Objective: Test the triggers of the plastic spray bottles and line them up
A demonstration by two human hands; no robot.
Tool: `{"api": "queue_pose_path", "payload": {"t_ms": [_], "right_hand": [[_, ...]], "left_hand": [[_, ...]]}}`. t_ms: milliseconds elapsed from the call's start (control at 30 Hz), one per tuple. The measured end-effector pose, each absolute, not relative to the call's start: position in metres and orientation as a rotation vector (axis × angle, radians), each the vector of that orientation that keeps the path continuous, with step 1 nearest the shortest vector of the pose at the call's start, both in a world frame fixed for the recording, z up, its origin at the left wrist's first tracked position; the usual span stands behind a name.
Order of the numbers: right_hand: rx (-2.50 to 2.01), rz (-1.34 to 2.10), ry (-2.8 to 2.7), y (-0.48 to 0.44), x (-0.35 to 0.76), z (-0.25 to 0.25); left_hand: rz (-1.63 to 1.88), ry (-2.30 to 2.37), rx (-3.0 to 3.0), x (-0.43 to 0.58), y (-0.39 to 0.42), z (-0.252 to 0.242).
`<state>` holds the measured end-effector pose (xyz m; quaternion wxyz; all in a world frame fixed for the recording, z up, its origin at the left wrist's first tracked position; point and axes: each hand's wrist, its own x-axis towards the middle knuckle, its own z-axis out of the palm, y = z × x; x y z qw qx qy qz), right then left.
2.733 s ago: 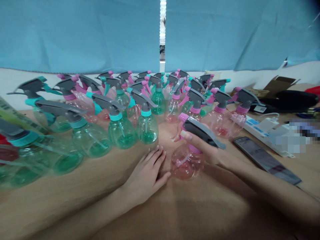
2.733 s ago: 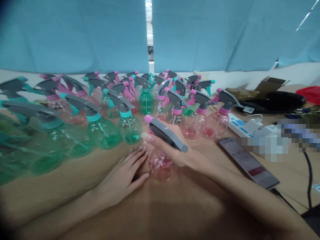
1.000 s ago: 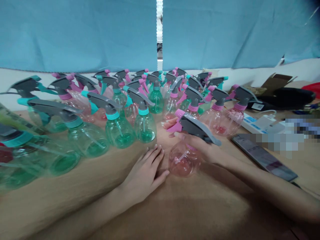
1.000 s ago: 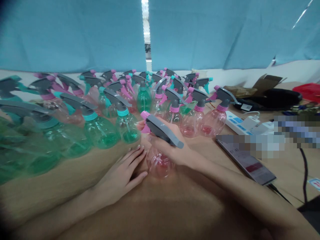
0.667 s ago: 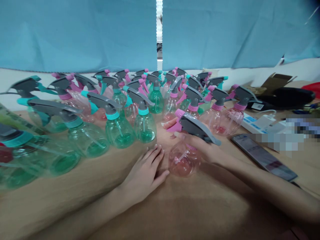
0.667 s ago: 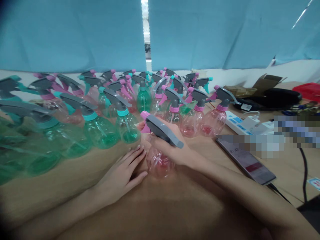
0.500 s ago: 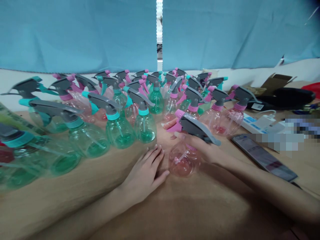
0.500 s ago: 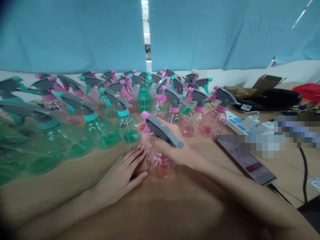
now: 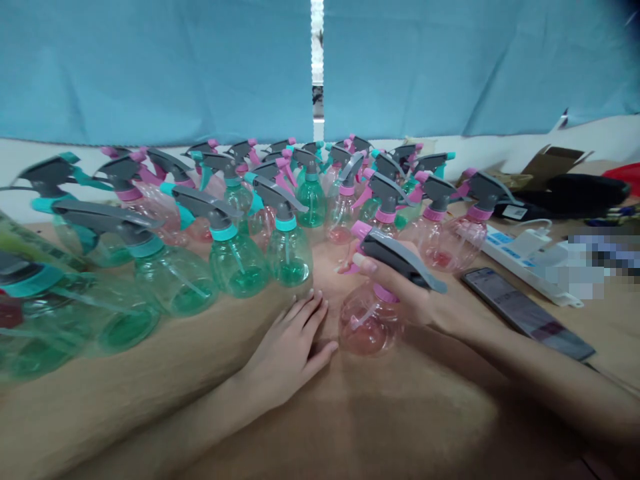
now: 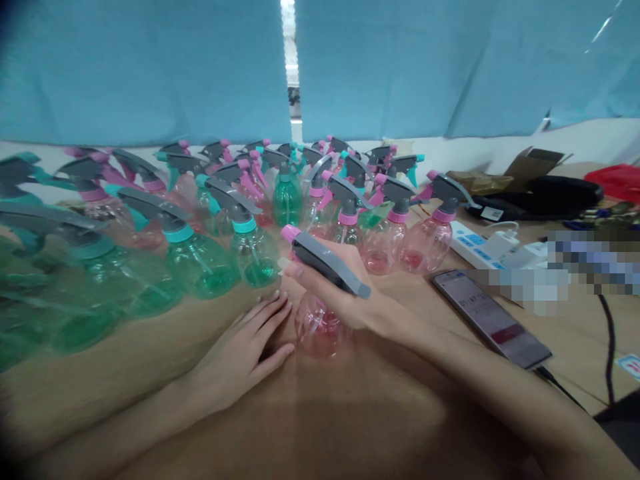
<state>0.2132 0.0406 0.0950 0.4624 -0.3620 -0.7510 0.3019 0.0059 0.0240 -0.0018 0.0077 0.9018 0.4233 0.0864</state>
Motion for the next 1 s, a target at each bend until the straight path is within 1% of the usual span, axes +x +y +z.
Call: {"api": "queue_pose_path", "payload": {"t_ms": [233, 400, 633, 867, 1000], "right_hand": [[-0.922, 0.635, -1.883, 0.044, 0.216, 0.087], [-0.864, 0.612, -1.909, 0.043, 0.217, 0.089], [-0.814, 0.772, -1.854, 0.042, 0.217, 0.089], [-0.856, 0.830, -1.773, 0.049, 0.219, 0.067], [-0.837, 0.838, -1.769, 0.048, 0.218, 0.069]], "left_hand": [[0.286, 1.315, 2.808, 0.005, 0.025, -0.003], [0.283, 1.321, 2.794, 0.005, 0.024, -0.002], [0.297, 1.327, 2.778, 0.006, 0.023, -0.001], [0.251, 1.329, 2.798, 0.007, 0.023, -0.001], [0.243, 1.340, 2.799, 0.008, 0.023, 0.000]]}}
